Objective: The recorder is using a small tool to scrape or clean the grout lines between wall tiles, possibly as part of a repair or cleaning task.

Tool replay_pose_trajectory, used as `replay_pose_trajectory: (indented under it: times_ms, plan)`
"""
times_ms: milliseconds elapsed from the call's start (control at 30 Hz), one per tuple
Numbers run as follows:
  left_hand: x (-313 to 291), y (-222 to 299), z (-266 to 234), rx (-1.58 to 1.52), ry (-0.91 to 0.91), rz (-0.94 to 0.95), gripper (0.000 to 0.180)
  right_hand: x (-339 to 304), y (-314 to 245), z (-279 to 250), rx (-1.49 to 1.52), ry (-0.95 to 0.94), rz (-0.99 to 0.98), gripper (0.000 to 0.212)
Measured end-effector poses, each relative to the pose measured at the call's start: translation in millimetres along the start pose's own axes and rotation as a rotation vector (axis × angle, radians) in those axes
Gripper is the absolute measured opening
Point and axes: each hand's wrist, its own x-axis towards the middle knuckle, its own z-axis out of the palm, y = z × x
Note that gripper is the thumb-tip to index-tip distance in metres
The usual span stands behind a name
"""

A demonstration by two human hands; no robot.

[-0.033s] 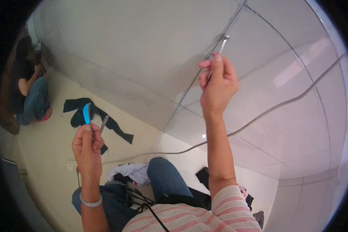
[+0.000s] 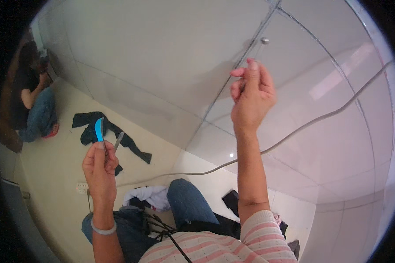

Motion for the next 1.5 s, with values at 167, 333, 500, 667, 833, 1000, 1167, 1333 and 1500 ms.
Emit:
replay_pose_trajectory:
  times_ms: [167, 333, 500, 667, 833, 1000, 1167, 1333, 1500]
  plan:
    - [0, 0, -7, 0.040, -0.037, 0.030, 0.021, -5, -28, -14, -0.057, 0.009, -0.076, 0.024]
    - [2, 1, -6, 0.001, -0.026, 0.022, 0.020, -7, -30, -27, -0.093, 0.016, -0.042, 0.025]
    - [1, -1, 9, 0.018, 0.000, 0.010, 0.020, -11, -18, -34, -0.142, -0.023, 0.054, 0.026]
    - [0, -3, 9, 0.009, -0.027, 0.015, 0.021, -32, 7, -44, -0.162, -0.032, 0.146, 0.026]
    - [0, -4, 7, 0.007, -0.052, 0.021, 0.021, -57, 38, -55, -0.180, -0.055, 0.271, 0.025]
    - [2, -3, 7, 0.018, -0.031, 0.017, 0.021, -68, 54, -55, -0.184, -0.054, 0.307, 0.024]
    - [3, -3, 5, 0.020, -0.031, 0.020, 0.020, -70, 60, -54, -0.179, -0.046, 0.321, 0.024]
    - [-4, -7, -7, -0.006, -0.049, 0.026, 0.020, -74, 56, -50, -0.194, -0.042, 0.261, 0.026]
    - [-15, -8, -25, -0.037, -0.057, 0.053, 0.020, -82, 41, -37, -0.172, -0.062, 0.176, 0.025]
